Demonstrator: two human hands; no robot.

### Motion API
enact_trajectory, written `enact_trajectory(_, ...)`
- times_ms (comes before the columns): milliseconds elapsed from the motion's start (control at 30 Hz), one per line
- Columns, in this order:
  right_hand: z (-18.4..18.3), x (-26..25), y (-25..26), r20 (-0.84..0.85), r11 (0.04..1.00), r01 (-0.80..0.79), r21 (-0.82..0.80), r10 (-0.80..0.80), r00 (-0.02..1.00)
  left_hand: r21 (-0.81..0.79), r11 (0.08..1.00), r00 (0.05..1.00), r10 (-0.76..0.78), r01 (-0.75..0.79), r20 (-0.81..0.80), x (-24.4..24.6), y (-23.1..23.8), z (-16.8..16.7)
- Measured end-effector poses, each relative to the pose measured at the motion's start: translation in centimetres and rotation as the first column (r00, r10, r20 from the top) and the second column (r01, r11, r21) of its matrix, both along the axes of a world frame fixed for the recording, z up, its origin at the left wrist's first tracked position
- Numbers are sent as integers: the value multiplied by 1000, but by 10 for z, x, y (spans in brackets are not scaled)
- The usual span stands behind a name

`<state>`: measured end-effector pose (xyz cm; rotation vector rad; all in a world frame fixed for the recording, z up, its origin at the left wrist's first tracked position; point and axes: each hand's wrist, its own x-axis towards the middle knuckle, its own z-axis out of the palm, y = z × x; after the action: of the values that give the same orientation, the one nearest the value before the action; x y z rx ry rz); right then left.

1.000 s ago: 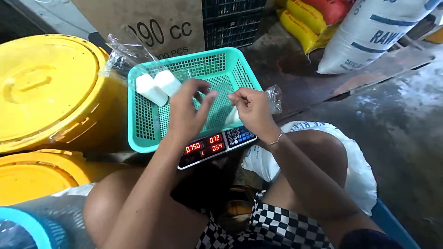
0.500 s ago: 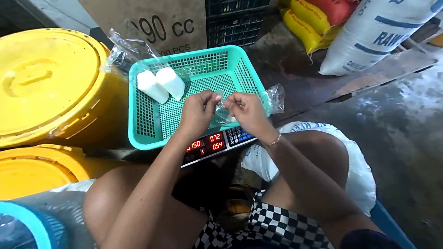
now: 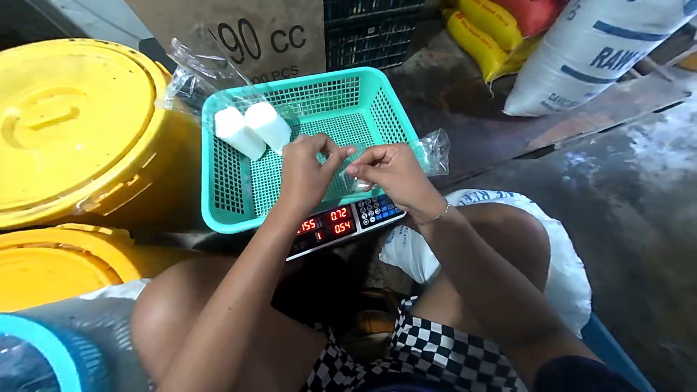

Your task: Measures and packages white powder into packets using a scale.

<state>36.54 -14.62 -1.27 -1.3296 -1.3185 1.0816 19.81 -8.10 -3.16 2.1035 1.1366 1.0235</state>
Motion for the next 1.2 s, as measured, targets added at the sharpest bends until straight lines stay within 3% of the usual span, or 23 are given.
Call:
enact_trajectory(100,-10,-2,7,3,998,55,31,-55,998,256,963,994,72,-90,81,5,0,-8)
enact_trajectory(133,-10,-3,7,15,997,66,33,-66,998,270,959,992,55,-83,109,5,0,-7)
enact_trajectory(167,-9,-4,6,30,997,70,31,-71,997,221,975,993,7,-33,119,3,-1,-5)
enact_trajectory(233,-8,-1,9,20,998,45,50,-46,999,-24,990,983,-132,136,128,-2,0,-2)
enact_trajectory(333,-3,7,10,23,994,-67,88,65,998,-393,853,937,-281,343,207,-7,4,1)
enact_trajectory(400,4,12,9,10,987,-151,51,150,989,-456,802,920,-299,386,254,-7,5,3)
enact_trajectory(467,11,14,3,49,984,-176,13,175,983,-429,811,916,-329,398,228,-7,6,4)
enact_trajectory(600,8,11,3,234,992,-10,123,-19,972,-326,866,925,-355,380,134,-11,10,3)
enact_trajectory(767,-8,12,9,162,978,45,202,-78,984,-385,810,896,-391,443,211,-16,9,7)
enact_trajectory(933,10,16,6,123,999,-5,52,-2,992,-386,814,900,-376,435,223,-16,11,8)
enact_trajectory(1067,13,21,5,92,998,-25,54,20,996,-323,851,910,-376,413,172,-21,15,8)
enact_trajectory(1200,19,10,-5,60,991,-91,-100,98,993,-398,808,897,-350,435,270,-16,7,11)
